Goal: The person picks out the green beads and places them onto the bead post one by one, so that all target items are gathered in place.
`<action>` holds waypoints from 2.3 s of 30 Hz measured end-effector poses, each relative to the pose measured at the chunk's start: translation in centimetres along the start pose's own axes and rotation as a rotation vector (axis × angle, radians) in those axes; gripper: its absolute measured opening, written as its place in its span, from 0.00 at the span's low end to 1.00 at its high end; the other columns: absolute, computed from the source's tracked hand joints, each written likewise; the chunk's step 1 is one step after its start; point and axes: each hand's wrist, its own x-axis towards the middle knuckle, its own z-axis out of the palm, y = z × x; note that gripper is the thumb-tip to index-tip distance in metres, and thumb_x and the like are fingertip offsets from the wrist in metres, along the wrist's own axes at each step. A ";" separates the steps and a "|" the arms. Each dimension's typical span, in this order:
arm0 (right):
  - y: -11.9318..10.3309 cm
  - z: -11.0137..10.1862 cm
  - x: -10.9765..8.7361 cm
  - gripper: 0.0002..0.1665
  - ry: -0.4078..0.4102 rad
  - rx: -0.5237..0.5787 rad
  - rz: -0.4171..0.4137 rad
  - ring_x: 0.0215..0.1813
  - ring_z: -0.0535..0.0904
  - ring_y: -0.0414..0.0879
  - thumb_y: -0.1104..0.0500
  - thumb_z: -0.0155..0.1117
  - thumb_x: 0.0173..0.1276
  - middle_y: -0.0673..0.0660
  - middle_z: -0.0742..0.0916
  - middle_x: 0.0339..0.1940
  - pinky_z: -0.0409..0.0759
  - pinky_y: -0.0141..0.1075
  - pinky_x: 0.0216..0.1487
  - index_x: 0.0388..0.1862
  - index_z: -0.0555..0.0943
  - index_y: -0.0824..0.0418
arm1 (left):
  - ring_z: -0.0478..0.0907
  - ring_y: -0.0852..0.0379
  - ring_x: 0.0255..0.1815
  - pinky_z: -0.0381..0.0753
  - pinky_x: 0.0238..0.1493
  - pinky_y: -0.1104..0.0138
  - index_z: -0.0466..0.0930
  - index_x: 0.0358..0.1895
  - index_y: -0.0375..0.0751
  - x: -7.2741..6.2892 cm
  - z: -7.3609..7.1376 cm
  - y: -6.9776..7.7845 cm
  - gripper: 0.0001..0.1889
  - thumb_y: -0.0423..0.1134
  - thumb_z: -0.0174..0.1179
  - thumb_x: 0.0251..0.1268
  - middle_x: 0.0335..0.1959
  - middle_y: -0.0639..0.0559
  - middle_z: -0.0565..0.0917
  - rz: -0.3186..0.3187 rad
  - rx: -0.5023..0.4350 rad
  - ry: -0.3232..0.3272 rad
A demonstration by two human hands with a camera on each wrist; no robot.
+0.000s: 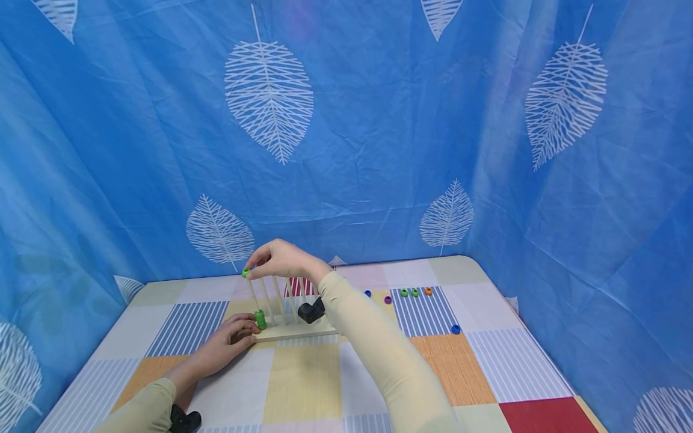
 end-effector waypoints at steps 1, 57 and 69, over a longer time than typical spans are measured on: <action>0.0 0.0 0.0 0.13 -0.001 0.002 0.000 0.47 0.83 0.42 0.53 0.72 0.70 0.45 0.88 0.46 0.82 0.35 0.47 0.52 0.88 0.52 | 0.67 0.41 0.71 0.66 0.71 0.42 0.84 0.45 0.52 0.0 0.0 0.0 0.04 0.37 0.64 0.73 0.67 0.48 0.74 -0.001 -0.002 -0.002; 1.8 -9.0 -13.0 0.12 0.230 -0.170 0.124 0.59 0.77 0.45 0.43 0.68 0.72 0.44 0.86 0.52 0.75 0.52 0.63 0.50 0.88 0.42 | 0.65 0.40 0.73 0.63 0.73 0.41 0.83 0.44 0.53 -0.1 -0.1 0.0 0.02 0.42 0.64 0.74 0.68 0.48 0.74 -0.031 0.019 0.012; 5.5 -9.3 -18.5 0.14 0.300 -0.178 0.293 0.60 0.77 0.50 0.45 0.68 0.73 0.46 0.86 0.52 0.73 0.54 0.64 0.53 0.88 0.46 | 0.65 0.40 0.73 0.63 0.73 0.41 0.84 0.44 0.54 0.1 -0.3 -0.2 0.02 0.42 0.64 0.74 0.68 0.48 0.74 -0.036 0.014 0.015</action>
